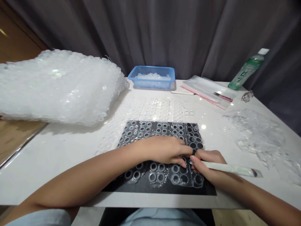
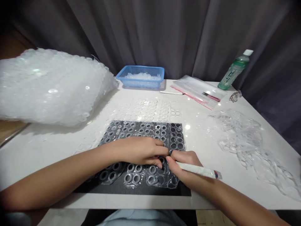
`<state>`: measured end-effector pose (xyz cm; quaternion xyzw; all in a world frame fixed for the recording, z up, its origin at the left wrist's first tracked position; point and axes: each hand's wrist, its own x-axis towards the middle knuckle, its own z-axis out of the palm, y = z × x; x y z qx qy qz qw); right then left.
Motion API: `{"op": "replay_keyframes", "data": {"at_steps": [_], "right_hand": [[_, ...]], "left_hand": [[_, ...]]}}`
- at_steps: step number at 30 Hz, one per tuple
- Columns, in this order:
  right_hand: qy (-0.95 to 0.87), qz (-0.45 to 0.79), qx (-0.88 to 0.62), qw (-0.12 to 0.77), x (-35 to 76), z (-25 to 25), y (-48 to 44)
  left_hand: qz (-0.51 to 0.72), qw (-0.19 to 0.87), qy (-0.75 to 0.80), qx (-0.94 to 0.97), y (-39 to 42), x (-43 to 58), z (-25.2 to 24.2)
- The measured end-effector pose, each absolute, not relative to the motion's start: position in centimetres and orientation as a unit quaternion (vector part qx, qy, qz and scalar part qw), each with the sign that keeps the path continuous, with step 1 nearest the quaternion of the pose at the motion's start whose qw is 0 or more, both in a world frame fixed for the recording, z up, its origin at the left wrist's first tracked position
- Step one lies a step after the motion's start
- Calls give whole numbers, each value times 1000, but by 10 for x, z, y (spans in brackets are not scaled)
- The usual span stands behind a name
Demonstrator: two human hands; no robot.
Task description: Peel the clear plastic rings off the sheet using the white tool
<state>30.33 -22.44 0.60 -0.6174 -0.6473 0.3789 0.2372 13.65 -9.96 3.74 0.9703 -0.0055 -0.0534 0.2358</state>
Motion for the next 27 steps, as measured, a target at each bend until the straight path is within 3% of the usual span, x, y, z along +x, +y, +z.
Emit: {"op": "replay_keyframes", "data": {"at_steps": [6, 11, 13, 19, 27], "right_hand": [[-659, 360, -621, 224, 298, 15, -224], [-654, 360, -622, 235, 300, 10, -225], [-619, 399, -627, 255, 302, 3, -225], [-526, 450, -640, 333, 304, -11, -223], [-552, 432, -643, 308, 301, -6, -221]], "left_hand": [[-40, 213, -35, 976, -101, 138, 32], [32, 409, -30, 911, -85, 137, 38], [74, 428, 33, 900, -79, 137, 42], [41, 261, 79, 961, -85, 138, 38], [-42, 74, 18, 996, -100, 135, 29]]}}
